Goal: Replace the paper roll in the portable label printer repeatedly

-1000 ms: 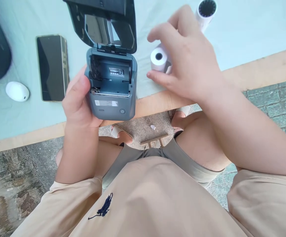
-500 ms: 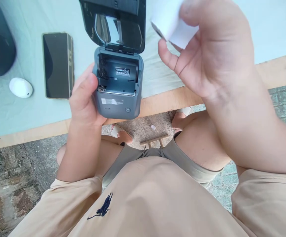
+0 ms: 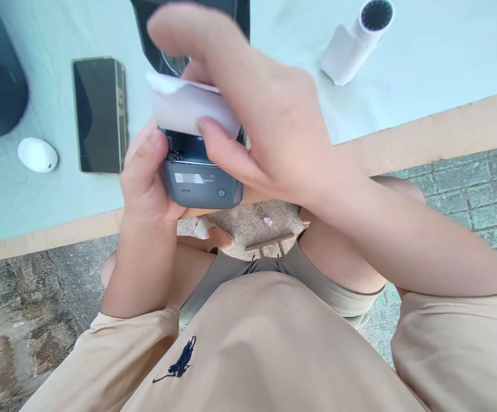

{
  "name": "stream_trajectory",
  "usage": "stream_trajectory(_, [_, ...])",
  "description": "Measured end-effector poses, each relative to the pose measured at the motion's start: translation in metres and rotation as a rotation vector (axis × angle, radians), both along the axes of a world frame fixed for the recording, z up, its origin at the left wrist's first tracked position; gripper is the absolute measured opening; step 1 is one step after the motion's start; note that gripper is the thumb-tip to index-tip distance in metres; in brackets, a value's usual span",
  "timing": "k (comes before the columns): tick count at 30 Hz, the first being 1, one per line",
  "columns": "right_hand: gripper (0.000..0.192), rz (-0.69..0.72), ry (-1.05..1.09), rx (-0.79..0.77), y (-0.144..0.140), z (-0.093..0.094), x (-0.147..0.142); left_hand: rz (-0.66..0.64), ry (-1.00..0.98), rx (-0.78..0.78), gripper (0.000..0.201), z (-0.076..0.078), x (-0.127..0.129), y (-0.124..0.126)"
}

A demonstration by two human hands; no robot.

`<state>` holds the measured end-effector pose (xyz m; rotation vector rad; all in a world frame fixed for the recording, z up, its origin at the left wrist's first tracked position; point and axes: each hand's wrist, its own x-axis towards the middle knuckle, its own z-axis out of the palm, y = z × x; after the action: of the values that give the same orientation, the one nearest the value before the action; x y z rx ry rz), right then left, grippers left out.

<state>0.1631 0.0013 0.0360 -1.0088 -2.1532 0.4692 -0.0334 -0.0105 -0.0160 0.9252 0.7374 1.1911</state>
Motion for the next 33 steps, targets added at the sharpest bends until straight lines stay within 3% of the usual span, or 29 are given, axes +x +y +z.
stream_trajectory(3, [0.041,-0.031,-0.159,0.189,0.003,-0.003,-0.004,-0.028,-0.028,-0.004,0.038,0.007,0.001,-0.005])
stream_trajectory(8, [0.030,-0.149,-0.339,0.248,0.006,-0.014,-0.010,0.051,0.035,-0.015,0.033,0.004,0.002,-0.004])
stream_trajectory(12, [0.016,-0.108,-0.309,0.275,0.009,-0.020,-0.009,0.053,0.055,0.042,0.035,-0.006,0.001,0.003])
stream_trajectory(20, [0.035,-0.152,-0.235,0.323,0.006,-0.020,-0.011,0.057,0.063,0.077,0.037,-0.018,-0.002,0.008])
stream_trajectory(26, [0.018,-0.007,-0.125,0.489,-0.008,-0.027,-0.019,-0.002,-0.001,0.086,0.040,-0.023,-0.003,0.011])
stream_trajectory(30, [0.021,0.060,-0.062,0.450,-0.006,-0.028,-0.011,0.030,0.071,0.082,0.040,-0.021,-0.003,0.005])
stream_trajectory(33, [0.016,0.040,-0.057,0.422,-0.003,-0.027,-0.004,0.032,0.088,0.104,0.052,-0.022,-0.004,0.004])
